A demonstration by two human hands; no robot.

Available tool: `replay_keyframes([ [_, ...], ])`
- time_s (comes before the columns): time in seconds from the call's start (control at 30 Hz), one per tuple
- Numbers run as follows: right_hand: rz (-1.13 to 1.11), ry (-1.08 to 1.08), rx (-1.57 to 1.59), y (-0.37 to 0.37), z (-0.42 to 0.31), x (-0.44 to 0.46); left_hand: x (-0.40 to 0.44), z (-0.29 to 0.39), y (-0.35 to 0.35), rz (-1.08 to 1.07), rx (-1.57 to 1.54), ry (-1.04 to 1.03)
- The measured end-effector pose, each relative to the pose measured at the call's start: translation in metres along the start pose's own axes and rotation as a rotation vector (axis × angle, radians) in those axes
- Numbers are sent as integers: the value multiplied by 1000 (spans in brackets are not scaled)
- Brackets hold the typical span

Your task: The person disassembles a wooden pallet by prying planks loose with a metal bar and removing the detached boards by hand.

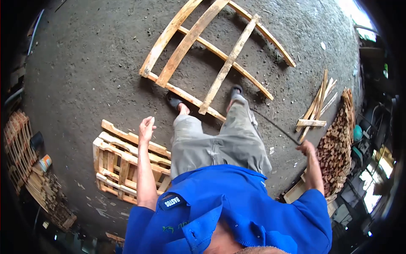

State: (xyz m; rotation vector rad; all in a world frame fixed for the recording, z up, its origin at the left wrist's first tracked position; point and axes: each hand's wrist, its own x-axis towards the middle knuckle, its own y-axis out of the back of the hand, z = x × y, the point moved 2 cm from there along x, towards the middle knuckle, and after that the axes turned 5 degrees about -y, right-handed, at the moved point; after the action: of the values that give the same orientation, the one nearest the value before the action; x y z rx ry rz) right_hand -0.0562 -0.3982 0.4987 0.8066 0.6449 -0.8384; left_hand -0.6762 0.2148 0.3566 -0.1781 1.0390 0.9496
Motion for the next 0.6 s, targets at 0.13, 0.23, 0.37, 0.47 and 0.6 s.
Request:
replay_keyframes([
  [0.13, -36, 29, -104, -24, -54, 64, 71, -14, -104, -45, 111, -103],
  [0.23, 117, 161, -275, -38, -86, 123, 153, -35, -203, -78, 317, -126],
  [0.37, 124, 105, -278, -16, -111, 123, 249, -33, -348, -153, 466, -136],
  [0.47, 152, 74, -298, -3, -105, 136, 332, -74, -449, -142, 439, -285],
  [0.6, 122, -15, -341, -2, -107, 143, 401, -102, -546, -109, 443, -341],
])
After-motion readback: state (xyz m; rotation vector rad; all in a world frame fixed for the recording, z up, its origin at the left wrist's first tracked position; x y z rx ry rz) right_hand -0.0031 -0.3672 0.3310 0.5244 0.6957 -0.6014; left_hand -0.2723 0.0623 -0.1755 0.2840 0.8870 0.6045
